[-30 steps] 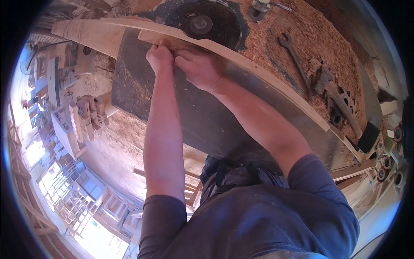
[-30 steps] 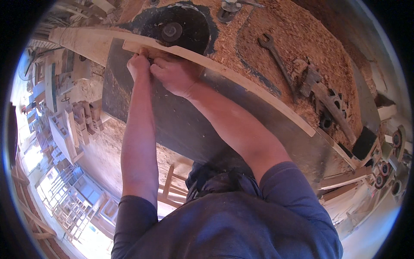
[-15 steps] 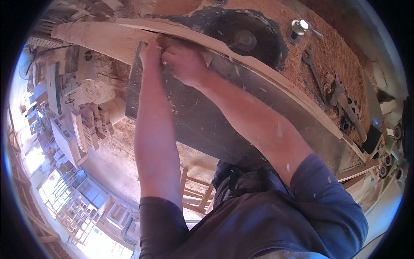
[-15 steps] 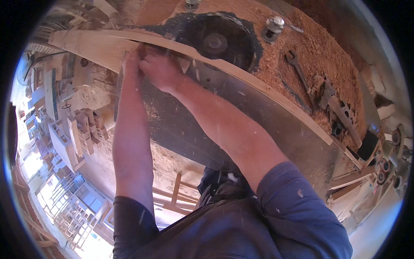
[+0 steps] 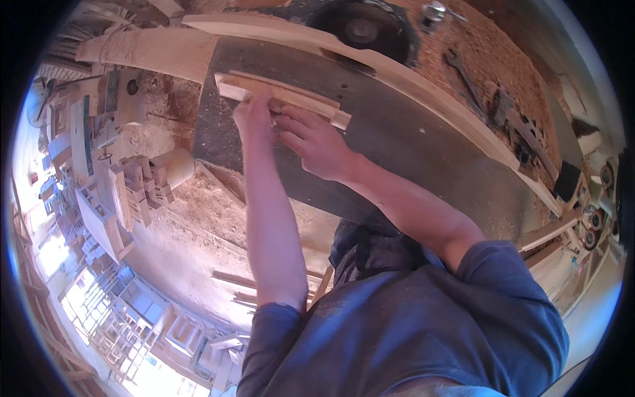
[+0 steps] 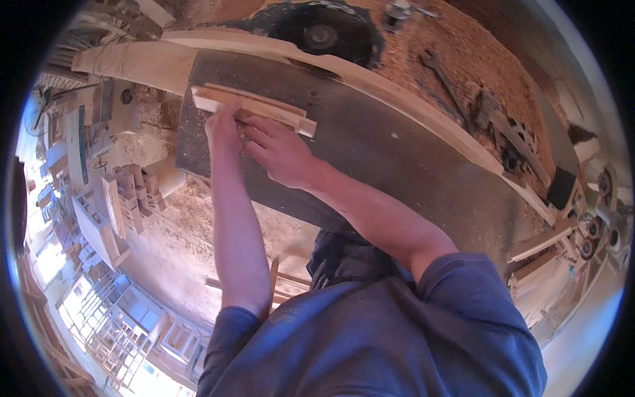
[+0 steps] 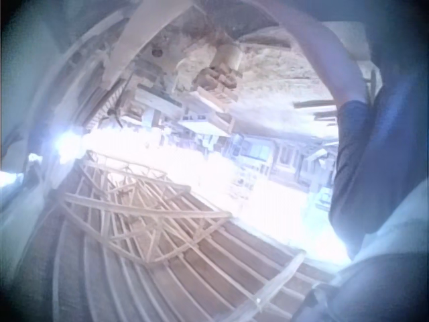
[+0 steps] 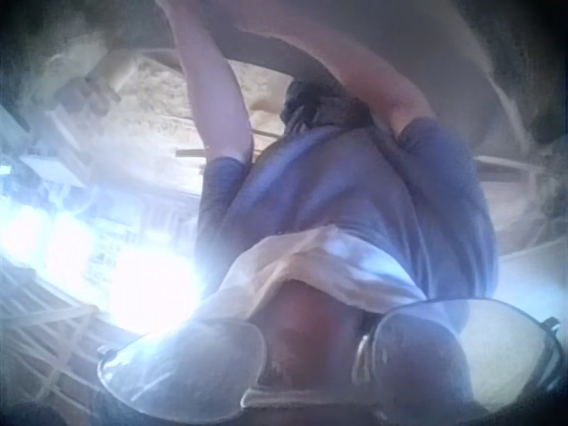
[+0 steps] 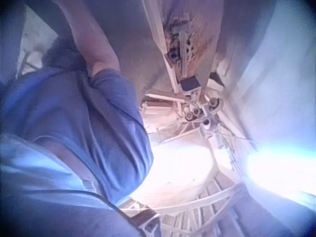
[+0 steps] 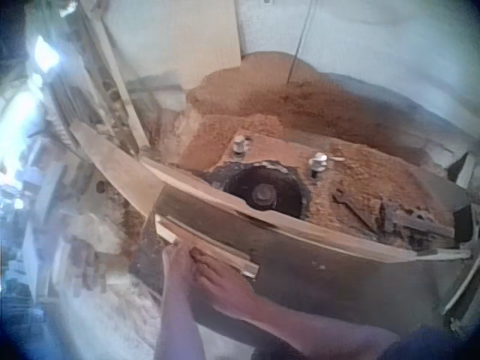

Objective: The person shapes several small curved wooden components by feeding them through a rotating milling machine by hand and then organizes the finished pieces on a workbench.

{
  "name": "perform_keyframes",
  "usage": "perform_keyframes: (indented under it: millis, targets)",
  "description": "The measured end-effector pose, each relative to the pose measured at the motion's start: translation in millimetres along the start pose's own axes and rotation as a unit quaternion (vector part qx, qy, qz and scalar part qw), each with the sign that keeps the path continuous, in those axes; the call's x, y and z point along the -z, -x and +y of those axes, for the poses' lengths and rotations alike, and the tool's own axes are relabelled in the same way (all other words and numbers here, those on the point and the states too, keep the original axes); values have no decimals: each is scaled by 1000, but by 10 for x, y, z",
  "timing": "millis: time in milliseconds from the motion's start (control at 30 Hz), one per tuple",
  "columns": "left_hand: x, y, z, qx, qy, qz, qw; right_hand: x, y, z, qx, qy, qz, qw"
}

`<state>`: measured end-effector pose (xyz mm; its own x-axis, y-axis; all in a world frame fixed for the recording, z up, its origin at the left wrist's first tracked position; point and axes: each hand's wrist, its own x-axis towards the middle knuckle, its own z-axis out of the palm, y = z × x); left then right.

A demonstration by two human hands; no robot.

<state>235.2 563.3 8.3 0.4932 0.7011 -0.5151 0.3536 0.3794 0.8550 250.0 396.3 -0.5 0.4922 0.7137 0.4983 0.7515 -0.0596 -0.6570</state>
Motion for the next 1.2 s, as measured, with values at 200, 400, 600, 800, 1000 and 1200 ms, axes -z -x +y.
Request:
perform_keyframes:
  millis: [200, 400, 600, 800, 1000, 1200]
  targets:
    - [-915, 942, -704, -31, -58, 22, 998, 890, 1037, 148, 2, 70, 5, 998]
    - [-1660, 1323, -1234, -48, -148, 123, 980, 1580, 1517, 477, 20, 51, 10, 998]
    - [-1726, 1013, -1240, -148, -99, 50, 983, 1648, 1335, 666, 7, 65, 40, 997]
    - [-1762, 824, -624, -80, -42, 14, 996, 1348, 932, 863, 0, 75, 71, 995]
    - [-1574, 407, -586, -97, -12, 32, 995, 1155, 587, 923, 29, 44, 111, 992]
    - [-1212, -154, -212, -52, -35, 57, 996, 512, 81, 1026, -2, 13, 117, 993]
